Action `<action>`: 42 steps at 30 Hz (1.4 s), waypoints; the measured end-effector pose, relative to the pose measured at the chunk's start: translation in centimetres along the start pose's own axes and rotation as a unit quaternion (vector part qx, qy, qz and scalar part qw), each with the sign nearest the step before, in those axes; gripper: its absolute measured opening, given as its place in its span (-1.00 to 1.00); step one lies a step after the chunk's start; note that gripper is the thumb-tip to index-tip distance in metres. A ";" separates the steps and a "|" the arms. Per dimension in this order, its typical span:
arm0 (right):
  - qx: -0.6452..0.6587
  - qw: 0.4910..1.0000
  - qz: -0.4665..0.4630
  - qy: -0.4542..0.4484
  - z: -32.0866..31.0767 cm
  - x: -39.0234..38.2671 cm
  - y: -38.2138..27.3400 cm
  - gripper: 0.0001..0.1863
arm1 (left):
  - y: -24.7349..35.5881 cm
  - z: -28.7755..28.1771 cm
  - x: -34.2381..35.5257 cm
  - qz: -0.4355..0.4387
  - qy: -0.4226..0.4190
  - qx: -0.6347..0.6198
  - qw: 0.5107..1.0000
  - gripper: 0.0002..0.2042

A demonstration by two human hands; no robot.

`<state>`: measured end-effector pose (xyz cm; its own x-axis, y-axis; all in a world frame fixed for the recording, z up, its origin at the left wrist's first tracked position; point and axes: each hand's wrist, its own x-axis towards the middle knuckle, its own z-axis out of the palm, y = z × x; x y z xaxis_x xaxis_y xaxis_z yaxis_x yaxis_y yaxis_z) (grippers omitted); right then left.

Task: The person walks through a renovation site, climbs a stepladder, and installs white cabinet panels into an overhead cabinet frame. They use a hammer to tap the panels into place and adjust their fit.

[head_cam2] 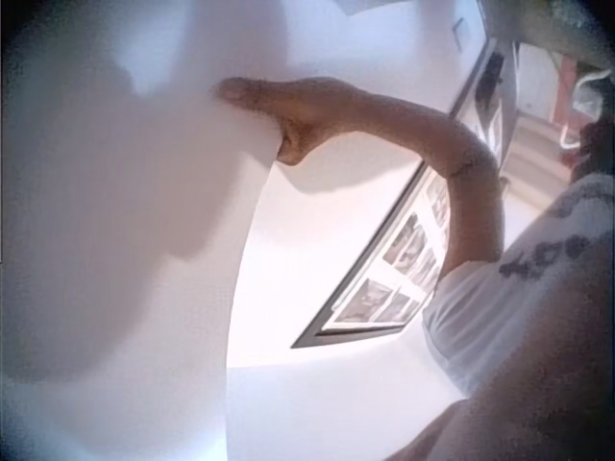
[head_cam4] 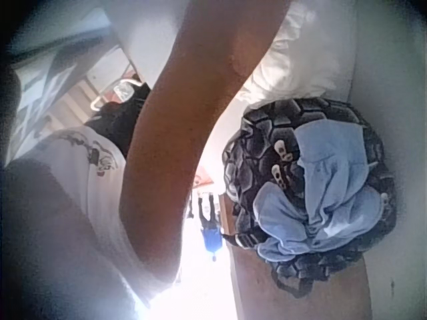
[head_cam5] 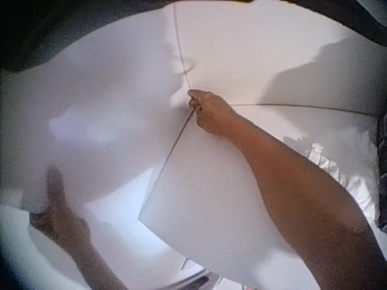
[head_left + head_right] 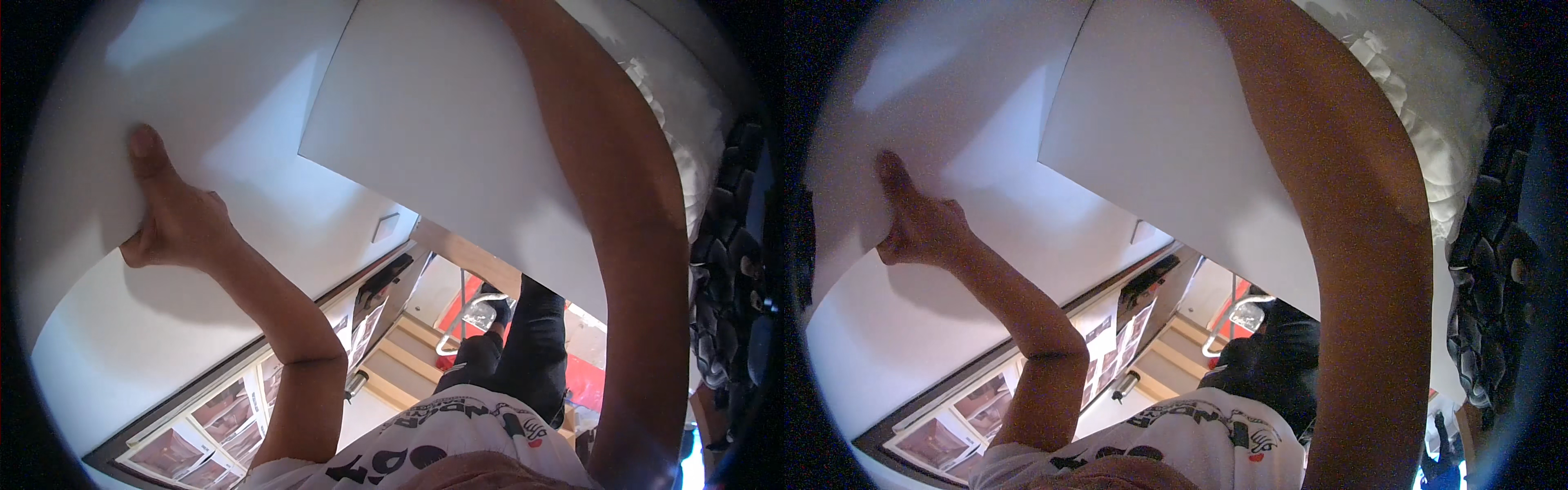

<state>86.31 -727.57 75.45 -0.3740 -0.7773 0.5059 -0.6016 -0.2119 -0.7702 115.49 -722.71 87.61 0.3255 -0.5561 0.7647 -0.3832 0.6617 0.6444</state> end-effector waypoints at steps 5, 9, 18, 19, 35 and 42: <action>0.022 1.000 0.003 0.015 -0.4 0.1 0.3 -0.48 | 0.1 0.4 0.4 0.103 -0.048 -0.022 0.993 -0.63; -0.039 0.998 -0.028 0.049 0.9 0.3 0.7 -0.50 | -0.4 0.2 0.8 0.072 -0.048 -0.014 0.996 -0.65; -0.011 0.999 -0.028 0.037 0.5 0.1 0.9 -0.50 | -0.6 -0.6 1.4 0.053 -0.060 -0.005 0.997 -0.47; -0.024 0.999 -0.035 0.031 0.5 0.1 0.9 -0.50 | -0.6 -0.5 1.5 0.057 -0.068 -0.003 0.996 -0.46; -0.061 0.998 -0.001 0.031 0.1 0.0 -0.1 -0.49 | -2.4 -0.1 1.5 -0.002 -0.039 -0.054 0.998 -0.15; -0.112 0.992 0.058 -0.004 0.0 -0.9 -2.5 -0.62 | -2.0 -0.1 1.8 0.021 -0.072 -0.061 0.995 -0.24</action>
<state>88.14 -726.36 76.90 -0.4445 -0.7937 0.4153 -0.6974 0.0157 -0.7165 116.87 -724.96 87.68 0.1815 -0.5877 0.7885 -0.2828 0.7367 0.6142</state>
